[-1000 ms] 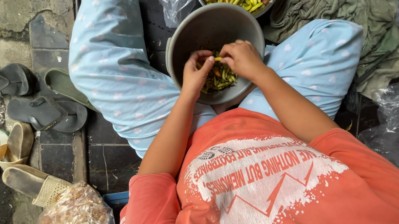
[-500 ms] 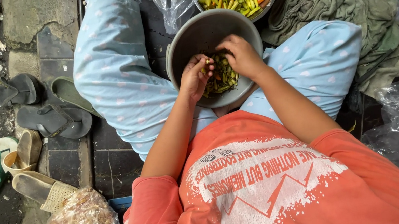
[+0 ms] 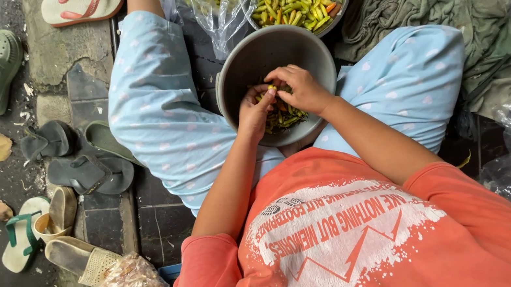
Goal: Removing stems from green chilies by hand and collecting them in a bowl.
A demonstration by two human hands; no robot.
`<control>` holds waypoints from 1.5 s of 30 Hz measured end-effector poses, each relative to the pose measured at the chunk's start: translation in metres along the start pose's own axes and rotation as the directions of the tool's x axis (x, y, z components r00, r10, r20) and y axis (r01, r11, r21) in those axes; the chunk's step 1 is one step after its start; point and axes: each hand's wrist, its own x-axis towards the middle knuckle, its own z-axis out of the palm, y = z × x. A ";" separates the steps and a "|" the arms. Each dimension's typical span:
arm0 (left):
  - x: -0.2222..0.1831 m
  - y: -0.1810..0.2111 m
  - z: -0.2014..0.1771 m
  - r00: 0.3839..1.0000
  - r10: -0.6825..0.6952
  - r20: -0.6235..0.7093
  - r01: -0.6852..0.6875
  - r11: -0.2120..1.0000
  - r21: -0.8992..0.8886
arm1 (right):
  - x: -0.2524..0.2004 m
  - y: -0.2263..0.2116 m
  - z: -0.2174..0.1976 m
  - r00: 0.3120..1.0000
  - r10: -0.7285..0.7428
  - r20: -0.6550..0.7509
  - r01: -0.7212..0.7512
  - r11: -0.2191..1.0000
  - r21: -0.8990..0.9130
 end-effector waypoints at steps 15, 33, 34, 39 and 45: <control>0.004 -0.006 -0.001 0.996 0.084 -0.005 -0.083 0.981 -0.174 | -0.004 0.023 0.019 0.966 0.241 -0.096 -0.194 0.916 0.351; 0.013 -0.024 -0.001 0.994 -0.048 0.100 0.085 0.911 -0.403 | -0.007 0.055 0.041 0.911 0.396 -0.115 -0.246 0.745 0.620; 0.011 -0.021 0.001 0.993 -0.030 0.113 0.071 0.925 -0.374 | -0.003 0.045 0.026 0.926 0.358 -0.117 -0.262 0.836 0.481; 0.014 -0.012 -0.003 0.992 -0.083 0.093 0.109 0.940 -0.322 | -0.009 0.018 -0.001 0.890 0.439 0.125 -0.350 0.833 -0.429; 0.012 -0.010 -0.004 0.985 -0.136 0.106 0.165 0.920 -0.354 | -0.010 0.015 0.001 0.720 0.549 0.424 -0.359 0.818 -0.450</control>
